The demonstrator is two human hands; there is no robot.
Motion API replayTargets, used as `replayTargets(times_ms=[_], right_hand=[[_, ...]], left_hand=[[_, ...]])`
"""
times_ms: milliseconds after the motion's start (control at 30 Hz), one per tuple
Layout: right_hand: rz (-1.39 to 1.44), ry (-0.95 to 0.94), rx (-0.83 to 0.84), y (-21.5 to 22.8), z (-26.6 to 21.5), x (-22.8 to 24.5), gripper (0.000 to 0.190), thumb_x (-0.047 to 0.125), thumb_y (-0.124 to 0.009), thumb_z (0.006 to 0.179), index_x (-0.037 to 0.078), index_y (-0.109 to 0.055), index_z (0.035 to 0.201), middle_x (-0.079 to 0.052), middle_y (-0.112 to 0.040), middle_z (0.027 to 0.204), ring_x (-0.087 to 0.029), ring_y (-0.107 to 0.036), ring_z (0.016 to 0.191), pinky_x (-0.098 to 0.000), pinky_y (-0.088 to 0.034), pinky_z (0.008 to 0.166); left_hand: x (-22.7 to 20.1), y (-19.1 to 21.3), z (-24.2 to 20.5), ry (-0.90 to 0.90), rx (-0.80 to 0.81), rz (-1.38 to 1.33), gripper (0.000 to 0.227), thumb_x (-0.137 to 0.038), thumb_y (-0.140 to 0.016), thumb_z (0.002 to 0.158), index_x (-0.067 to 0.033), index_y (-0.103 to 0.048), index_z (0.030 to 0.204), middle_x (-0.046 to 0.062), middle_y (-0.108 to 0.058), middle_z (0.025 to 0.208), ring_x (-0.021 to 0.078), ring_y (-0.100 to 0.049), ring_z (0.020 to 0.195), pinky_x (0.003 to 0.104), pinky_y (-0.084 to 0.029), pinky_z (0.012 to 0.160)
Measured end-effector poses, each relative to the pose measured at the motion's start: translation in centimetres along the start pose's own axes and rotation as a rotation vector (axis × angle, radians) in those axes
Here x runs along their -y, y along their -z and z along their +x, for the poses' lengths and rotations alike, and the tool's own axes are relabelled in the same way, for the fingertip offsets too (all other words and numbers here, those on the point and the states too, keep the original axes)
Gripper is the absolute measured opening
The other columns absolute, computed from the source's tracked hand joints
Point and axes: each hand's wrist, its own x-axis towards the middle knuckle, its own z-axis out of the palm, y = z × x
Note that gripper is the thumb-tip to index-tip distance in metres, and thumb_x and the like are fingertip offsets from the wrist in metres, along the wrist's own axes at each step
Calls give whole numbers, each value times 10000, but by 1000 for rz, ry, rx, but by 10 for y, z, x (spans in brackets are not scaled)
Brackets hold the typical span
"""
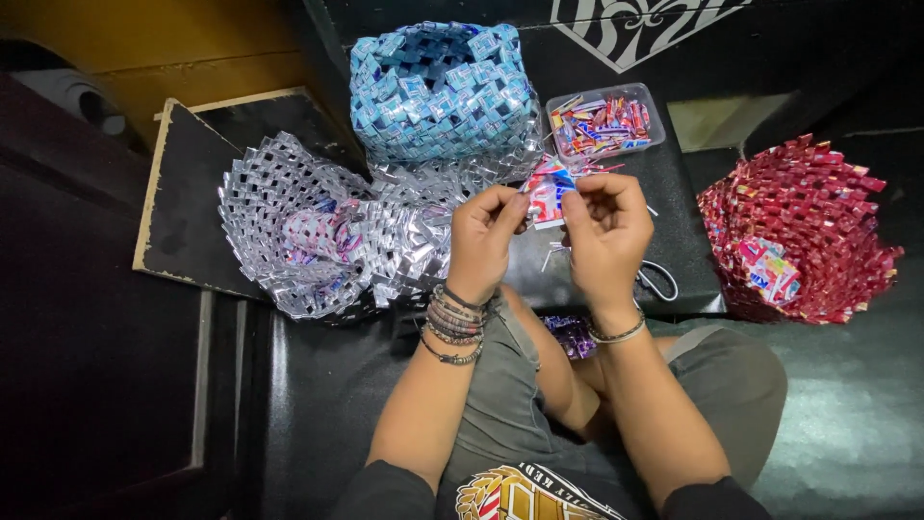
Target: The person cuts small plastic sachets with shears and prepares the cut material for weaving into baskets.
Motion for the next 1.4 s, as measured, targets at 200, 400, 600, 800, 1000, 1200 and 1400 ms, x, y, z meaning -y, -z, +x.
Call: replayTargets(times_ms=[200, 400, 600, 800, 1000, 1200, 1400], right_hand=[[-18, -85, 55, 6, -8, 15, 211, 86, -726, 995, -67, -634, 1107, -103, -598, 870, -121, -622, 768, -227, -564, 532], [163, -190, 127, 30, -3, -13, 164, 76, -720, 976, -57, -630, 1011, -104, -570, 788, -115, -619, 710, -235, -549, 503], [115, -164, 152, 37, 4, 23, 163, 99, -693, 1006, -15, -609, 925, -175, -651, 1017, -148, -598, 943, -263, -506, 756], [257, -187, 281, 31, -1, 46, 220, 212, -606, 1029, 35, -567, 905, -219, -603, 1268, -245, -560, 1227, -341, -426, 1040], [-119, -14, 485, 25, 3, 57, 135, 117, -703, 985, 5, -714, 910, -158, -665, 884, -312, -684, 927, -419, -496, 839], [-60, -202, 362, 21, -1, 46, 218, 124, -669, 1026, 51, -705, 824, -20, -647, 740, -68, -522, 848, -284, -495, 750], [-77, -263, 306, 14, 3, 50, 237, 137, -675, 1033, 63, -717, 812, 24, -632, 684, -34, -518, 753, -225, -485, 682]], left_hand=[[-4, -1, 0, -33, 44, 84, 275, -179, -676, 997, -42, -689, 758, 40, -594, 604, 75, -556, 658, 238, -489, 637], [-2, -5, 1, -158, 208, 96, 252, -157, -667, 999, -70, -677, 763, 74, -614, 729, 126, -569, 745, 288, -487, 718], [-11, -8, 2, -184, 264, 173, 210, -167, -686, 986, -74, -704, 799, 57, -620, 739, 140, -591, 740, 304, -494, 741], [-6, -9, 0, -135, 213, 234, 201, -163, -664, 989, -87, -706, 808, 44, -594, 681, 147, -581, 689, 309, -493, 697], [-2, -7, -4, -29, 84, 203, 224, -133, -644, 990, -78, -683, 777, 3, -567, 611, 70, -513, 678, 263, -470, 644], [1, -9, -1, 40, -18, 8, 155, -97, -686, 936, -46, -635, 1073, -9, -636, 795, 29, -619, 731, 189, -509, 682], [7, -8, -1, -34, 29, 73, 171, -222, -694, 980, -52, -703, 1003, 30, -649, 898, 76, -611, 864, 215, -496, 737]])
